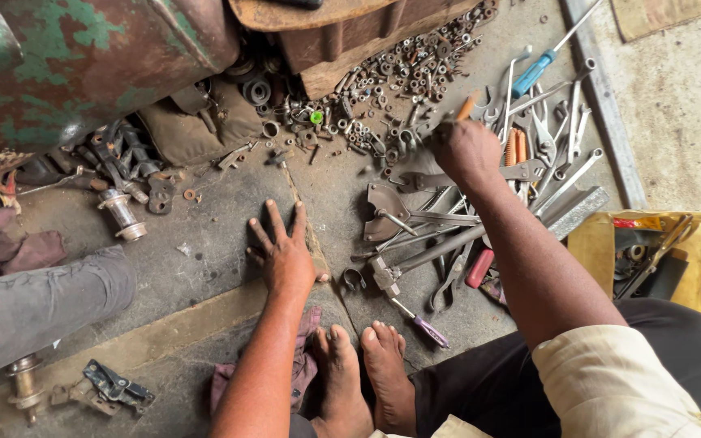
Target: The person handles and works on a small metal bicycle part by hand while sitting on the floor, picking up and sorting through various small nuts and bolts from a pile on the ground.
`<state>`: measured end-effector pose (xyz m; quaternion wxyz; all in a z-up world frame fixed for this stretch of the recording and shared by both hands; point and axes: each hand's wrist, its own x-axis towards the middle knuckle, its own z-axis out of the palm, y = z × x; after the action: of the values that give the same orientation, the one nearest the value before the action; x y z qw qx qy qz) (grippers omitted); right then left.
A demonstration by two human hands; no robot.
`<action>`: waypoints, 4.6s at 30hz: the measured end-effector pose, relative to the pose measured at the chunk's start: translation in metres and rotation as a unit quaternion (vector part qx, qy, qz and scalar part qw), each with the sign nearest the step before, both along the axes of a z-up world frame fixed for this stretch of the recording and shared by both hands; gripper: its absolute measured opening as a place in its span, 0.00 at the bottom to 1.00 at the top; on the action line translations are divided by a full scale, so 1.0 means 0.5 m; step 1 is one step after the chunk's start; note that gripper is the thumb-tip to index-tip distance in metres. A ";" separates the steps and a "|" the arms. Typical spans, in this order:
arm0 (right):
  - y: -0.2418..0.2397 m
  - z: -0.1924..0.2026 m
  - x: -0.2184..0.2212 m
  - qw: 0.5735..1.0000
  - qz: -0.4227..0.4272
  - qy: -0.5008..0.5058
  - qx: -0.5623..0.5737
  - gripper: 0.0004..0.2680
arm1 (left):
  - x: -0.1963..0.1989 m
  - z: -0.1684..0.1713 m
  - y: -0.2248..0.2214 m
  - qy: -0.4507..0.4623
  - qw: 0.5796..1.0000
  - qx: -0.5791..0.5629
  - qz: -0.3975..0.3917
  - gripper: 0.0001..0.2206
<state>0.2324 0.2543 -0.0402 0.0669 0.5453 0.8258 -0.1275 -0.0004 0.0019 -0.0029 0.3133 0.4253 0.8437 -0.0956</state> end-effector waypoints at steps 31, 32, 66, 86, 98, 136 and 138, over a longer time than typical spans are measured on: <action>-0.029 0.072 -0.128 0.528 -0.280 0.666 -0.446 0.09 | 0.003 0.006 0.000 -0.006 1.000 0.005 0.005 0.65; -0.019 0.057 -0.128 0.527 -0.279 0.666 -0.449 0.09 | 0.003 0.007 -0.001 -0.003 1.000 0.003 0.008 0.65; -0.015 -0.041 -0.079 0.984 -0.027 0.158 0.076 0.07 | -0.001 -0.012 -0.006 -0.004 0.999 0.034 0.002 0.50; 0.029 -0.055 -0.238 0.980 0.063 0.161 0.094 0.09 | 0.001 0.003 -0.002 -0.016 1.000 0.006 0.008 0.65; 0.026 -0.021 -0.199 0.970 0.114 0.210 0.038 0.09 | 0.001 0.017 0.000 -0.017 1.000 -0.002 0.000 0.64; -0.257 0.234 -0.210 0.649 -0.136 0.592 -0.459 0.06 | -0.051 -0.015 -0.030 -0.430 0.754 0.340 0.363 0.30; -0.304 0.228 -0.226 0.913 -0.031 0.253 -0.318 0.08 | -0.042 -0.012 -0.060 -0.525 0.659 0.323 0.431 0.30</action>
<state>0.1193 0.1022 0.0736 0.0217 0.4704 0.7135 -0.5188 -0.0216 -0.0282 -0.0091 0.5535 0.0677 0.6053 0.5681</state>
